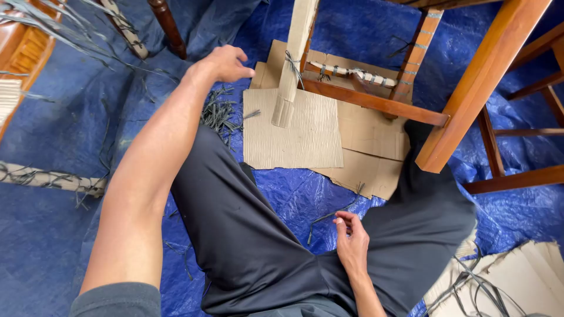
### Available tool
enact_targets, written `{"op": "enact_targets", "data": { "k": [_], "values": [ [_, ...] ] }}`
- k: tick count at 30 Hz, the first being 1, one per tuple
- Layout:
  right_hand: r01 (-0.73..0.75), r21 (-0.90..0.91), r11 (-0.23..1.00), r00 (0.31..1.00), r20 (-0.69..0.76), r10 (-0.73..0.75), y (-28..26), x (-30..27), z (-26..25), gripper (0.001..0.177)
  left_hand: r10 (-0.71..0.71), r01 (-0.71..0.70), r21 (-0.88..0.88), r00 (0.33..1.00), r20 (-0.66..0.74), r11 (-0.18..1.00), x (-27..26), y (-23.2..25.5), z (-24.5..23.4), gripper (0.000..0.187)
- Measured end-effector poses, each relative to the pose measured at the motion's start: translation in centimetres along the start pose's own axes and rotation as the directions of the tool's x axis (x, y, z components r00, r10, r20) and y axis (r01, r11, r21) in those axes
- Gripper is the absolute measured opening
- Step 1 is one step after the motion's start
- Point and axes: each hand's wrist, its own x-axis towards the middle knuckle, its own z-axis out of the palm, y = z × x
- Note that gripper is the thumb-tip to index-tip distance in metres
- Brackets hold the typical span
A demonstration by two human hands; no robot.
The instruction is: Wrapping furniture legs with cardboard and securing them with plastic ties.
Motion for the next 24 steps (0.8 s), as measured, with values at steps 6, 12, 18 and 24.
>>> {"op": "enact_targets", "data": {
  "k": [6, 12, 18, 24],
  "values": [
    [0.023, -0.012, 1.000, 0.999, 0.048, -0.023, -1.4, -0.4, -0.7, 0.017, -0.087, 0.085, 0.024, 0.988, 0.128, 0.996, -3.4, 3.7, -1.0, 0.052],
    [0.192, -0.253, 0.948, 0.965, 0.223, -0.135, -9.9, 0.8, -6.7, 0.022, -0.175, 0.166, 0.070, 0.972, 0.154, 0.984, -3.4, 0.0, -0.3, 0.044],
    [0.433, -0.365, 0.824, 0.885, 0.343, -0.314, -19.8, 0.8, -13.6, 0.033, -0.137, 0.136, 0.018, 0.977, 0.166, 0.991, -3.3, -0.9, 0.1, 0.042],
    [0.588, -0.493, 0.641, 0.777, 0.565, -0.278, -23.6, 7.1, -11.3, 0.034, -0.094, 0.061, 0.185, 0.980, 0.175, 0.981, -0.9, -4.4, 2.4, 0.041]
  ]
}}
